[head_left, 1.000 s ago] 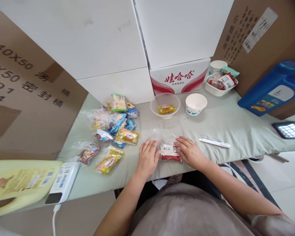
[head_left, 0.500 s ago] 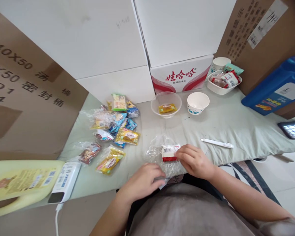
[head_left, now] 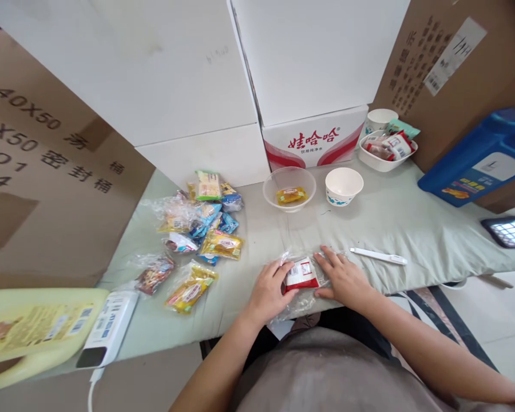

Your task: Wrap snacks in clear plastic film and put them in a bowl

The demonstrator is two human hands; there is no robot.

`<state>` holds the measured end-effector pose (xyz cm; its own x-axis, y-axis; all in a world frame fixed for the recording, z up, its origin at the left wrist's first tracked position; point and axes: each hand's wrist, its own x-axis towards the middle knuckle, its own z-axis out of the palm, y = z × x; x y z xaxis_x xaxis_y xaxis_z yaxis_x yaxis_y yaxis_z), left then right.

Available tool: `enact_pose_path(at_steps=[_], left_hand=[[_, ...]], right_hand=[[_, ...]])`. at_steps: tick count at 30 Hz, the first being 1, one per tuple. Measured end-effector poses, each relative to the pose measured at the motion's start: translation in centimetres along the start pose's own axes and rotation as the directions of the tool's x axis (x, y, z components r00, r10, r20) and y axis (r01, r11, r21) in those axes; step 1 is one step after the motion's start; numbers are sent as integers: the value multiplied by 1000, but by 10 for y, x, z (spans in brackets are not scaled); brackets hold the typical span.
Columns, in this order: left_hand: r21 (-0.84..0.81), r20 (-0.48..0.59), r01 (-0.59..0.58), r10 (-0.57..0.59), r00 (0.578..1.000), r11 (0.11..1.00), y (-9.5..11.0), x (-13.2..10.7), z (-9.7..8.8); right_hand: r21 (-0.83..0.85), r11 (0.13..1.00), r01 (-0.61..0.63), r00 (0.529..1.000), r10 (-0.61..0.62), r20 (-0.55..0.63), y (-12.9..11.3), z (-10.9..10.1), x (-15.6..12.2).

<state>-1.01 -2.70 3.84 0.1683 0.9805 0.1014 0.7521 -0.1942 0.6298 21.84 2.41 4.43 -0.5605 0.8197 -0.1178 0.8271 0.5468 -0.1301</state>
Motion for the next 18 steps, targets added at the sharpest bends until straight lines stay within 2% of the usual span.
enact_pose_path(at_steps=[2,3,6,8,9,11,13,16,18], left_hand=[[-202,-8,55,-58,998,978,0,4,-11],[-334,5,91,-95,996,938,0,8,-17],[-692,98,209,-197,976,691,-1,27,-33],[-799,100,225,-245,964,558,0,48,-41],[-818,62,201,-266,962,538,0,61,-45],[-809,-66,115,-283,957,576,0,92,-51],[-739,-180,36,-249,952,673,-2,124,-58],[-515,-301,-30,-148,942,857,-6,160,-65],[-309,-378,-45,-80,922,950,-4,165,-67]], right_hand=[[17,999,36,998,-35,-47,2,9,-3],[30,998,52,996,-49,-77,3,14,-5],[69,994,84,982,-70,-175,5,24,-8],[87,992,97,972,-76,-222,7,28,-9],[90,990,105,968,-81,-237,8,29,-9],[90,989,121,961,-94,-260,9,30,-9],[93,986,135,954,-104,-279,9,30,-9],[107,984,142,949,-105,-297,9,29,-9],[116,983,145,947,-104,-305,9,28,-10]])
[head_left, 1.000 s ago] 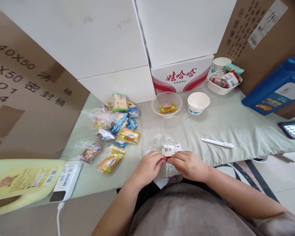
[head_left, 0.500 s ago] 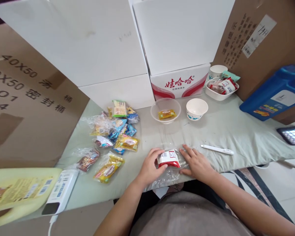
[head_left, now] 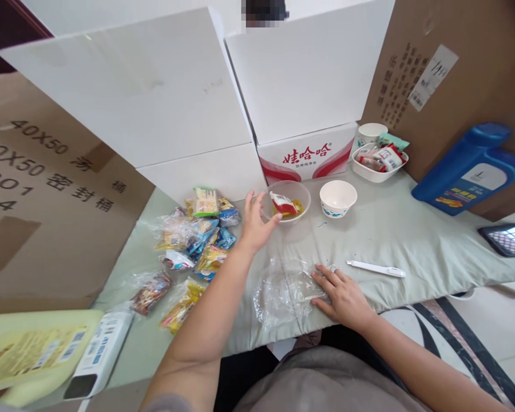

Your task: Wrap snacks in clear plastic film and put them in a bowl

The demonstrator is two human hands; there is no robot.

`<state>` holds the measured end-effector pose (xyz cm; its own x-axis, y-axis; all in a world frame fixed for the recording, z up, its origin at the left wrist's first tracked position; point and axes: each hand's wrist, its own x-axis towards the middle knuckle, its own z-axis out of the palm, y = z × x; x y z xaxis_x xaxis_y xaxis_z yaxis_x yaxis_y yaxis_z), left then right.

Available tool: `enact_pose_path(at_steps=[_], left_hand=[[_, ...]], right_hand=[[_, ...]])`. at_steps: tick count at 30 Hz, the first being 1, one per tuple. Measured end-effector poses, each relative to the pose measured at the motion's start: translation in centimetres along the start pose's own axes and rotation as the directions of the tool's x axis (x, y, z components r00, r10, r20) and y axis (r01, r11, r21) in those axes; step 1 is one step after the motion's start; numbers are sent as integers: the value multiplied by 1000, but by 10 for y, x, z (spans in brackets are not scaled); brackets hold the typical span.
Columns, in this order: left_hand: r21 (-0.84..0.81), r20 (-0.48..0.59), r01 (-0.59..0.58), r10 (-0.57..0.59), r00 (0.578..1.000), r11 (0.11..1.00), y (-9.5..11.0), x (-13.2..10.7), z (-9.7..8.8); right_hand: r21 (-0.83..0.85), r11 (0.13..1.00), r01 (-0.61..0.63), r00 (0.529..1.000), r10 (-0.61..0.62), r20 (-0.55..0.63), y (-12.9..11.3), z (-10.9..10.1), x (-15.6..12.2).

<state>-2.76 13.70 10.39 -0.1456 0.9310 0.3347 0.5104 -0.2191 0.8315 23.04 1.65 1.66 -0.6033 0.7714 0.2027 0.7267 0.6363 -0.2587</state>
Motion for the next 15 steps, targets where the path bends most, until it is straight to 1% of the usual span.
enact_pose_path(at_steps=[1,2,3,4,5,6,7,8,9,10,11,12,13,14,15], left_hand=[[85,-6,-47,47,999,995,4,-5,0],[142,21,-95,93,995,985,9,-14,1],[164,90,-142,128,988,976,16,-27,1],[148,199,-189,158,967,971,23,-43,2],[106,352,-224,174,920,969,31,-61,3],[53,520,-245,183,835,968,36,-80,5],[0,662,-273,205,721,962,40,-98,7],[-21,748,-316,224,624,949,41,-114,8],[21,772,-367,218,597,930,38,-128,10],[119,759,-410,183,625,905,33,-139,10],[248,714,-428,134,687,869,25,-148,9],[381,645,-413,83,760,827,15,-154,7],[486,571,-379,42,820,788,6,-159,3],[547,511,-345,22,859,763,-3,-163,-3],[567,469,-327,30,883,756,-11,-167,-10]], right_hand=[[5,1000,2,1000,-2,-6,0,0,0],[11,1000,5,1000,-5,-12,0,0,0],[17,1000,7,1000,-7,-15,0,0,0],[21,1000,7,1000,-6,-16,0,0,0],[25,1000,7,1000,-7,-15,1,0,0],[28,1000,10,1000,-10,-13,1,0,0],[31,999,12,1000,-12,-11,1,0,1],[34,999,14,1000,-14,-7,2,0,1],[39,999,18,1000,-17,-4,2,0,1],[44,999,20,1000,-20,-4,2,0,1],[50,999,19,1000,-19,-7,2,-1,-1],[60,998,17,1000,-16,-11,2,-2,-2],[73,997,15,1000,-14,-17,1,-4,-5],[86,996,18,1000,-17,-21,1,-7,-9],[95,995,23,1000,-21,-22,1,-10,-13]])
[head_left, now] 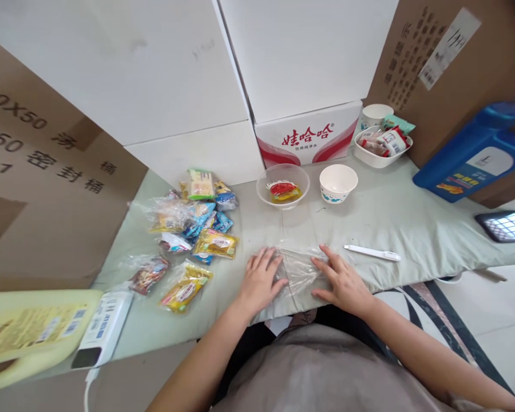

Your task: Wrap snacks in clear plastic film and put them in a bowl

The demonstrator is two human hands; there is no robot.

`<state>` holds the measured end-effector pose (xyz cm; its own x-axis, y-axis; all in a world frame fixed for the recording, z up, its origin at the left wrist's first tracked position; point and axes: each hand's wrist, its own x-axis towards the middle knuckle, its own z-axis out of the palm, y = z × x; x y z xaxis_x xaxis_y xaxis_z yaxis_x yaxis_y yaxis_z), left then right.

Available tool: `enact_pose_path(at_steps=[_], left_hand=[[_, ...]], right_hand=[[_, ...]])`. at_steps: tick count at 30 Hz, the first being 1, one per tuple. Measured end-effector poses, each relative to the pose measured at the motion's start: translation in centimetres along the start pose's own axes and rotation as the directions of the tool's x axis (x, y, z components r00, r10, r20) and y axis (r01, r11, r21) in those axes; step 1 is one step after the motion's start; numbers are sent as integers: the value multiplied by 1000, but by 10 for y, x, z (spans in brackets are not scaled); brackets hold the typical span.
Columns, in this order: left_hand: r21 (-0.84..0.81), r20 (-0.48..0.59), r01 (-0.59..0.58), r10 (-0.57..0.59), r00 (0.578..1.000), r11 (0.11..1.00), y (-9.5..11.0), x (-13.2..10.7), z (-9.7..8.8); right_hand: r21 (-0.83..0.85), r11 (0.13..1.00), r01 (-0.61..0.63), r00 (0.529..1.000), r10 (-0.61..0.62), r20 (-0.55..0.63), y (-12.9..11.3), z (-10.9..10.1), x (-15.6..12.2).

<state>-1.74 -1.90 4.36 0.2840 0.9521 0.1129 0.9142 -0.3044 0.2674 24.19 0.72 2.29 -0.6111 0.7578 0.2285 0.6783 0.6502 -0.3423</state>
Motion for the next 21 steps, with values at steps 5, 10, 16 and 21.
enact_pose_path(at_steps=[5,10,16,21], left_hand=[[-124,-63,-190,183,981,974,-18,-36,-7],[-128,100,-230,244,965,965,-7,-49,-6],[-146,83,-221,235,968,964,2,-42,-10],[-167,185,-209,239,953,964,6,-42,-19]], right_hand=[[-40,994,107,993,-104,60,-3,-16,-13],[-18,971,239,962,-234,138,-15,-20,-1],[-146,989,3,921,54,386,-34,-33,12],[-371,898,-238,904,345,254,-29,-48,12]])
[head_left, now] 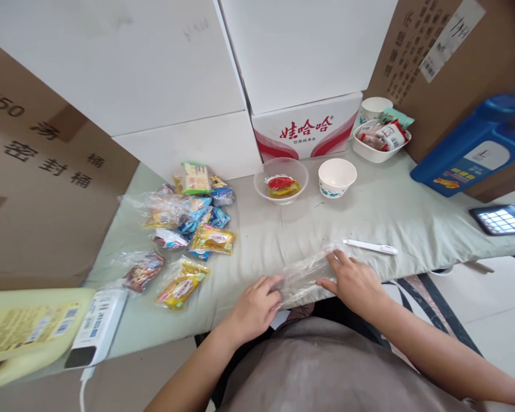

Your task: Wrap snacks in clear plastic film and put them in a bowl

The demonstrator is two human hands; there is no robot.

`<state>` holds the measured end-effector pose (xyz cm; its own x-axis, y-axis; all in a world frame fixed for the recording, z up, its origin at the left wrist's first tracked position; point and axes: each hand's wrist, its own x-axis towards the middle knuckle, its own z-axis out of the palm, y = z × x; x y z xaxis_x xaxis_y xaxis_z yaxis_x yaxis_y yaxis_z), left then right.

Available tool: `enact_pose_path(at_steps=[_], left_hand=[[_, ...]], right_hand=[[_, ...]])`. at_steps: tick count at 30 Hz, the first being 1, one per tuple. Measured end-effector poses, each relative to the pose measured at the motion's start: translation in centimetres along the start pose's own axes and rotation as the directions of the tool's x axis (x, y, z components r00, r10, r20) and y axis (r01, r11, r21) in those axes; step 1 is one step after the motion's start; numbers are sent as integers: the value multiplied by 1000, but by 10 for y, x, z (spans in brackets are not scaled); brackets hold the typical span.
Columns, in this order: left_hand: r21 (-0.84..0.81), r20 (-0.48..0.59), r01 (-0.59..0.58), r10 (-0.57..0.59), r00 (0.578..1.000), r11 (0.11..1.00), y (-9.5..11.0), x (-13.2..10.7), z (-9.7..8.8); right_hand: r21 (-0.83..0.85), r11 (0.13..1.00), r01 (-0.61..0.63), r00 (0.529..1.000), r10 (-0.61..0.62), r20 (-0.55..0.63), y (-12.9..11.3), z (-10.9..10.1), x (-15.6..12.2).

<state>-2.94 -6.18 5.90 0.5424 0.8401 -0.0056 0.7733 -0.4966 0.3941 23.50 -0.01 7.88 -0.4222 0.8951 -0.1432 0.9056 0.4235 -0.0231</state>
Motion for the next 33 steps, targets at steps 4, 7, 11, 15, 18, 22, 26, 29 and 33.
enact_pose_path(at_steps=[4,7,11,15,18,22,26,29,33], left_hand=[[-116,78,72,-63,995,991,7,1,-12],[-252,-11,108,-114,993,962,9,12,-14],[-274,-286,252,-328,900,928,-3,27,5],[-161,-400,440,-466,789,883,-22,26,20],[-108,-399,363,-375,837,925,-23,30,15],[39,-357,317,-283,890,948,-21,57,7],[152,-312,387,-327,892,909,-36,74,16],[137,-275,438,-390,879,889,-46,71,24],[119,-280,470,-425,861,874,-49,68,26]], right_hand=[[-24,996,-88,992,85,-96,11,-4,5],[9,997,71,997,-71,-31,8,-3,16],[34,939,343,939,-341,-48,-1,6,29],[93,931,353,936,-350,-44,0,9,25],[150,909,388,921,-378,-93,-1,4,27],[143,885,443,880,-399,-257,-15,9,61],[104,913,394,892,-353,-281,-19,34,96],[95,952,290,934,-260,-246,-18,52,102],[107,968,228,957,-202,-208,-18,56,100]])
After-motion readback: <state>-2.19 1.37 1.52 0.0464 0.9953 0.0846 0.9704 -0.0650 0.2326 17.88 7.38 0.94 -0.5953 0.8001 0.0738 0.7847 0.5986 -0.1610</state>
